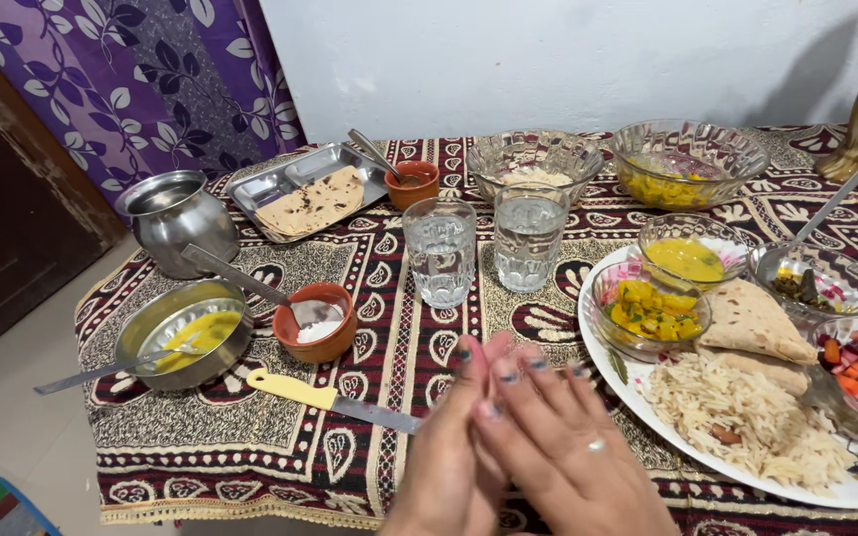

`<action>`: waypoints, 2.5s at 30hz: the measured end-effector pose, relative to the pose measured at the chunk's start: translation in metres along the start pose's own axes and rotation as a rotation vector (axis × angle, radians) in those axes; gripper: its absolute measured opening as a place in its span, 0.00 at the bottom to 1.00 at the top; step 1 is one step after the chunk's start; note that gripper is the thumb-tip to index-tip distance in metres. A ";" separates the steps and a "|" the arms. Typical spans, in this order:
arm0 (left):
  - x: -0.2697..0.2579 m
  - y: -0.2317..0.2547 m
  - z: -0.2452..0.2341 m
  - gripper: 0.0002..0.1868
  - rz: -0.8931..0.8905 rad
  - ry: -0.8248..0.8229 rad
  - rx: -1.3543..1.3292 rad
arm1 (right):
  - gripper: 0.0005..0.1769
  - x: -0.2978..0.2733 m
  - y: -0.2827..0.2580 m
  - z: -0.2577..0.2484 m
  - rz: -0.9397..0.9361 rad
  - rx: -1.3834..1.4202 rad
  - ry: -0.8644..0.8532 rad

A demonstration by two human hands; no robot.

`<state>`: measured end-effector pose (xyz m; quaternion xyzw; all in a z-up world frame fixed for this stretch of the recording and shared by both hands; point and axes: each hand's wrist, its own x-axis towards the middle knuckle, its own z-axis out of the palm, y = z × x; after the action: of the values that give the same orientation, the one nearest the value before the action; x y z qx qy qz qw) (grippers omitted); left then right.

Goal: The person scoops chopped vegetable salad from a large bowl into a small bowl, places it on a plate with rice, adds a folded flatbread, and spoons a red sauce onto the plate. The person then adjusts the plate and utensils on the table.

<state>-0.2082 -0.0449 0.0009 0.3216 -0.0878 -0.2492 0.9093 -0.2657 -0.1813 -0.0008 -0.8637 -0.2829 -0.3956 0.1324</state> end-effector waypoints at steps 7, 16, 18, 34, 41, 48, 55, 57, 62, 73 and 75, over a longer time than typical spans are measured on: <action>-0.013 0.016 0.024 0.46 0.300 -0.138 -0.070 | 0.40 -0.007 0.013 0.019 0.293 0.043 -0.073; -0.017 -0.005 0.033 0.47 0.835 -0.190 1.875 | 0.50 -0.017 0.020 0.032 1.087 1.948 0.441; -0.007 -0.007 0.022 0.40 0.806 -0.141 1.942 | 0.58 -0.021 0.024 0.015 1.119 2.116 0.518; 0.019 0.086 -0.007 0.09 0.686 0.650 1.199 | 0.25 -0.002 0.051 -0.012 1.103 0.959 0.222; 0.107 0.165 -0.010 0.07 0.765 0.622 1.314 | 0.25 -0.010 0.068 -0.012 1.118 0.960 0.260; 0.189 0.203 -0.023 0.13 0.289 0.612 1.779 | 0.25 -0.042 0.094 0.006 1.007 0.994 0.301; 0.240 0.200 -0.053 0.28 0.036 0.491 2.041 | 0.25 -0.074 0.114 0.044 0.929 0.906 0.267; 0.250 0.198 -0.059 0.29 0.016 0.511 2.019 | 0.27 -0.079 0.122 0.053 0.881 0.979 0.244; 0.270 0.192 -0.072 0.26 -0.010 0.469 2.043 | 0.26 -0.091 0.124 0.076 1.014 1.029 0.307; 0.287 0.181 -0.079 0.10 -0.006 0.676 1.896 | 0.26 -0.110 0.143 0.094 0.904 1.055 0.264; 0.285 0.181 -0.082 0.10 0.076 0.661 1.799 | 0.25 -0.108 0.142 0.095 0.885 1.059 0.281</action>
<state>0.1353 -0.0249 0.0502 0.9503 0.0042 0.0444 0.3083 -0.1806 -0.2946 -0.1453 -0.6579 -0.0397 -0.2216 0.7187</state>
